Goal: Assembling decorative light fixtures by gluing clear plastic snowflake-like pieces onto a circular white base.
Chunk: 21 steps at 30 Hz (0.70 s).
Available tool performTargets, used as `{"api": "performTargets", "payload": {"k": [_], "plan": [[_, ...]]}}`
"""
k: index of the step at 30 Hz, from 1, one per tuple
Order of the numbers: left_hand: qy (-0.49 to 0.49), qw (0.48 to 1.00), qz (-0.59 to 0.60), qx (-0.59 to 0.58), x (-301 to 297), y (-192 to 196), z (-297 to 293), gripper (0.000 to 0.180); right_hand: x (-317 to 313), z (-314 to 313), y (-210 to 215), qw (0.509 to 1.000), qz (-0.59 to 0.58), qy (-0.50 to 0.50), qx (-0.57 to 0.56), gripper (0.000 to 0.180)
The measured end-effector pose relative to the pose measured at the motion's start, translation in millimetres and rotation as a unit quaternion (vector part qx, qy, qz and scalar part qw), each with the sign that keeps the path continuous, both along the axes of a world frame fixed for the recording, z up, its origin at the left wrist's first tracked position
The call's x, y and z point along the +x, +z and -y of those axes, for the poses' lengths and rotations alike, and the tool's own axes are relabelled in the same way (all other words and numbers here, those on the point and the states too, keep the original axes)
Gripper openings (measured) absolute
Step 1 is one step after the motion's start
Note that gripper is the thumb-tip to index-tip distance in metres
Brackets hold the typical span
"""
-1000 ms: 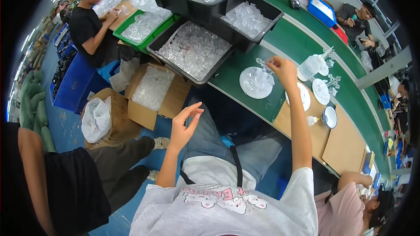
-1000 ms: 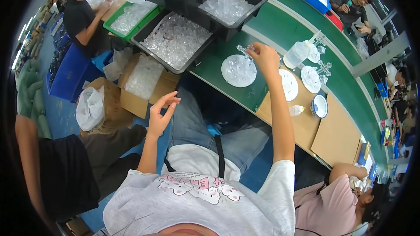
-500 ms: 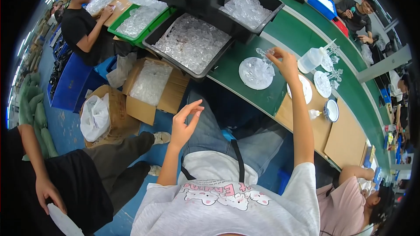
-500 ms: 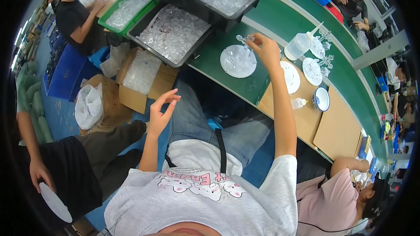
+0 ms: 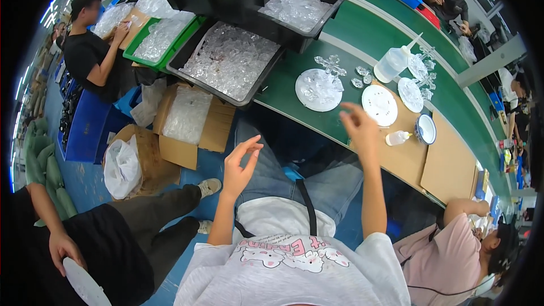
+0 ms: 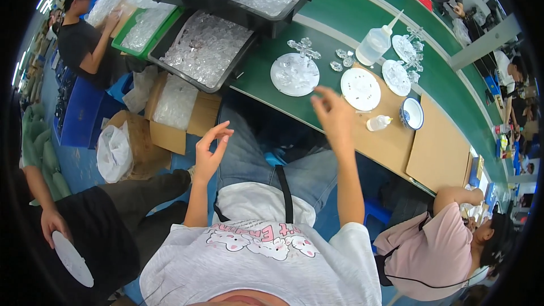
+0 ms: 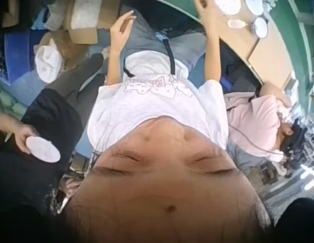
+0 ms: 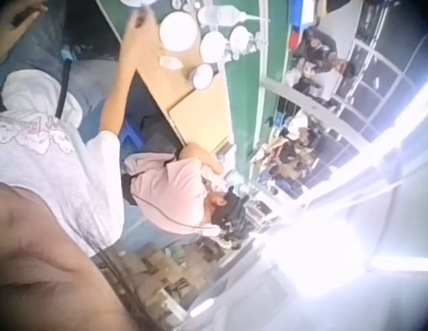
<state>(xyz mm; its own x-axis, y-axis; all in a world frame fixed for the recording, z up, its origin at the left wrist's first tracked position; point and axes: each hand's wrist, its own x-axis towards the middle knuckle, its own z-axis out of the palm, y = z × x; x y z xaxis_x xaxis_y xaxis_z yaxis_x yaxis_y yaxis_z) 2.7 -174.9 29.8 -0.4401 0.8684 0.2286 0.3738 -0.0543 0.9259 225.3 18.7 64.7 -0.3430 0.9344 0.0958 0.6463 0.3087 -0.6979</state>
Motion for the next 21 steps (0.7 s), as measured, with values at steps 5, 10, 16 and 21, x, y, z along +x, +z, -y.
{"api": "performTargets", "payload": {"k": [5,10,16,21], "plan": [[-0.031,0.999,0.001,-0.015,17.1,-1.1,-5.4,0.032,-14.3,30.5,-18.0,0.983,0.099,0.151,-0.043,0.068],[-0.038,0.999,-0.009,-0.014,21.1,2.0,-2.8,0.033,-40.9,33.1,-12.2,0.971,0.146,0.185,-0.034,0.089],[-0.009,1.000,-0.009,-0.015,10.1,-5.1,9.1,0.034,-38.7,28.5,-12.2,0.978,0.130,0.160,-0.027,0.093],[0.006,1.000,-0.007,-0.020,4.9,-7.9,8.1,0.034,-26.7,20.0,-13.6,0.981,0.131,0.131,-0.051,0.094]]}}
